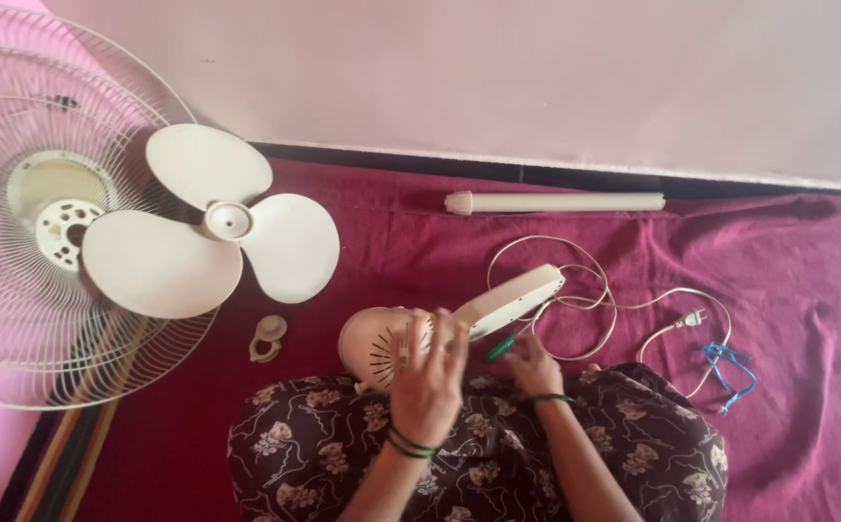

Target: The person disassembles a small electric fan by removing the rear grille and then using a screwdriver to loosen screws on the fan housing. The person removes the rear cover and continues to unscrew components while seated on the floor.

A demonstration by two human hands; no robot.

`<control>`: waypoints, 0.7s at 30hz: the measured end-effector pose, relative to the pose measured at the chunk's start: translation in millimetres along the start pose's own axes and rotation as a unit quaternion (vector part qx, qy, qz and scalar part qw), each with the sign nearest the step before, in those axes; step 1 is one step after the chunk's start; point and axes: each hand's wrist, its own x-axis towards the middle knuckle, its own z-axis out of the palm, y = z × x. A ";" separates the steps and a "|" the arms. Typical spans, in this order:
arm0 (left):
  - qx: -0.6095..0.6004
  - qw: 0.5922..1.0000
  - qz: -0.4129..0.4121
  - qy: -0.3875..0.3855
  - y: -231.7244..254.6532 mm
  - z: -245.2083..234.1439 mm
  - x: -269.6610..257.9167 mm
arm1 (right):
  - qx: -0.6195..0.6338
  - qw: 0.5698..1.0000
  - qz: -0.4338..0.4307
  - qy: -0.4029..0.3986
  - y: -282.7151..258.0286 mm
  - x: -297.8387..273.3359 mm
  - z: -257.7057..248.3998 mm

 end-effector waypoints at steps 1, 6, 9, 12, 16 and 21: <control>-0.050 0.998 0.017 -0.022 15.1 7.4 -4.9 | -0.039 0.999 0.012 -0.019 4.4 3.2 6.5; -0.166 0.981 -0.027 -0.101 37.6 60.4 -1.0 | -0.206 0.976 0.017 -0.074 -3.0 15.2 36.6; -0.112 0.982 -0.051 -0.143 34.8 89.0 10.4 | -0.193 0.979 0.010 -0.071 -9.7 16.2 33.6; -0.047 0.975 -0.097 -0.195 24.0 112.6 20.6 | -0.220 0.972 0.030 -0.080 -19.5 9.0 30.1; -0.115 0.941 -0.154 -0.278 9.0 133.9 16.5 | -0.253 0.961 0.066 -0.094 -29.7 7.0 25.6; -0.123 0.948 -0.151 -0.252 6.2 144.8 8.9 | -0.174 0.978 0.107 -0.042 -26.1 6.9 17.2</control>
